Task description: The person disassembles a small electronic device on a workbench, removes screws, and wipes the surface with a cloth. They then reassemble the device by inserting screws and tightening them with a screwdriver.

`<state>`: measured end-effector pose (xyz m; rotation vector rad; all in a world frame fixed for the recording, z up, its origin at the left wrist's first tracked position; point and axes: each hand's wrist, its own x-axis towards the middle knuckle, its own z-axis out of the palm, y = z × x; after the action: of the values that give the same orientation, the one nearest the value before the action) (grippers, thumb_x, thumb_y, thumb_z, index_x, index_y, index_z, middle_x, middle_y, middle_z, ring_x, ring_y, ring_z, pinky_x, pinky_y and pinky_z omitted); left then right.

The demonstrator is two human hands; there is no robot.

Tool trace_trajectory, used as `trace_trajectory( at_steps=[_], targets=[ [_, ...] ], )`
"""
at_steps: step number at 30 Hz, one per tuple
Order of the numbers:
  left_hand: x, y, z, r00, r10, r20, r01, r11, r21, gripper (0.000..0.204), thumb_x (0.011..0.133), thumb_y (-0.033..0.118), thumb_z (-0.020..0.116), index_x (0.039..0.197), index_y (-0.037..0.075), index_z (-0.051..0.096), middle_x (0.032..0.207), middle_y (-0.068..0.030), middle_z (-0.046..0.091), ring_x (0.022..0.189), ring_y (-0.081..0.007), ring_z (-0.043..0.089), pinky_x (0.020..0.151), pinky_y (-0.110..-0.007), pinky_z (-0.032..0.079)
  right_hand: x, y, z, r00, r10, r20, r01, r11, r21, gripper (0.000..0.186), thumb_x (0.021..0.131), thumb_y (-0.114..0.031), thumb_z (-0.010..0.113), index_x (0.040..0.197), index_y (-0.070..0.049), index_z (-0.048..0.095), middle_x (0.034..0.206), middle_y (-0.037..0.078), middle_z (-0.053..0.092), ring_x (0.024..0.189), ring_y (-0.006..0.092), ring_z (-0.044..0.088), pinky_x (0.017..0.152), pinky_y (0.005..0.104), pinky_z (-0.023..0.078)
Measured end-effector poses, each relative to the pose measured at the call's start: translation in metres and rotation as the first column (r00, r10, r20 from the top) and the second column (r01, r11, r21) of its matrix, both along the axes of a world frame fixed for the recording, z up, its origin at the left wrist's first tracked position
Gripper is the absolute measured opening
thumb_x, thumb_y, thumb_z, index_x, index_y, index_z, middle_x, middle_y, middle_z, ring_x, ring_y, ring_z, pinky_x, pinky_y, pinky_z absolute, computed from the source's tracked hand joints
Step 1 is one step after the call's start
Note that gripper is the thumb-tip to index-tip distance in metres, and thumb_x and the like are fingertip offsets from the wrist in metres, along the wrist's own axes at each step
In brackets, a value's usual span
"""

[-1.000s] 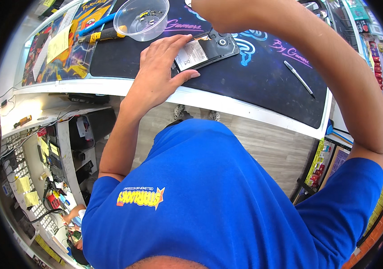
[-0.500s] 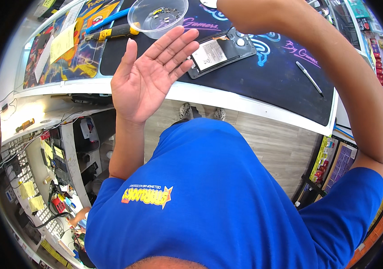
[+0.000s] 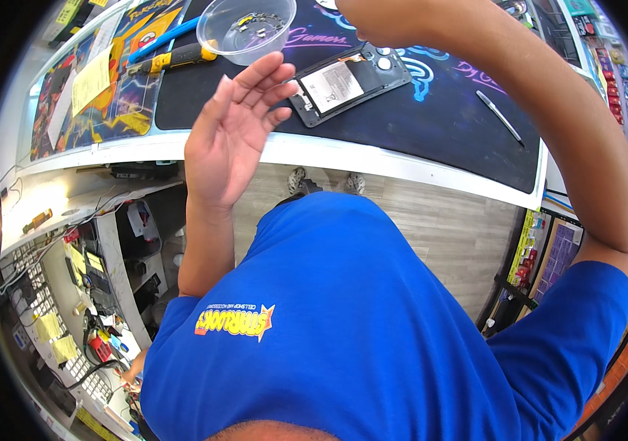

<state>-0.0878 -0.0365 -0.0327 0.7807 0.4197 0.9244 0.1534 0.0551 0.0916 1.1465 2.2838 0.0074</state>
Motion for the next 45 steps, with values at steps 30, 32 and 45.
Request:
trace_trajectory(
  at_steps=[30,32,45],
  targets=[
    [0.020,-0.003,-0.020,0.241,0.719,-0.652,0.443,0.516,0.733,0.088,0.085,0.048,0.087,0.156,0.013,0.050,0.152,-0.0103,0.052,0.145,-0.0330,0.041,0.119,-0.053,0.032,0.015,-0.024,0.024,0.910,-0.307,-0.278,0.306,0.951,-0.051,0.024,0.094,-0.015,0.067,0.101,0.004,0.079,0.093,0.025,0.076,0.090,0.0393,0.075,0.081,0.0465,0.058],
    [0.019,-0.001,-0.018,0.276,0.702,-0.656,0.443,0.513,0.735,0.085,0.085,0.045,0.087,0.157,0.015,0.051,0.152,-0.0100,0.055,0.145,-0.0328,0.043,0.119,-0.052,0.031,0.025,-0.035,0.030,0.822,-0.351,-0.448,0.411,0.911,0.040,0.027,0.098,-0.020,0.067,0.107,0.004,0.078,0.098,0.025,0.077,0.092,0.0380,0.075,0.082,0.0453,0.058],
    [0.033,0.024,0.009,0.381,0.597,-0.706,0.593,0.427,0.682,0.067,0.097,0.027,0.075,0.158,0.014,0.052,0.165,-0.0083,0.049,0.150,-0.0323,0.043,0.125,-0.049,0.028,0.140,-0.175,-0.117,-0.803,-0.585,0.115,-0.590,0.753,-0.292,0.045,0.119,-0.042,0.030,0.104,-0.008,0.056,0.132,0.024,0.063,0.128,0.0388,0.058,0.108,0.0516,0.047]
  ],
)
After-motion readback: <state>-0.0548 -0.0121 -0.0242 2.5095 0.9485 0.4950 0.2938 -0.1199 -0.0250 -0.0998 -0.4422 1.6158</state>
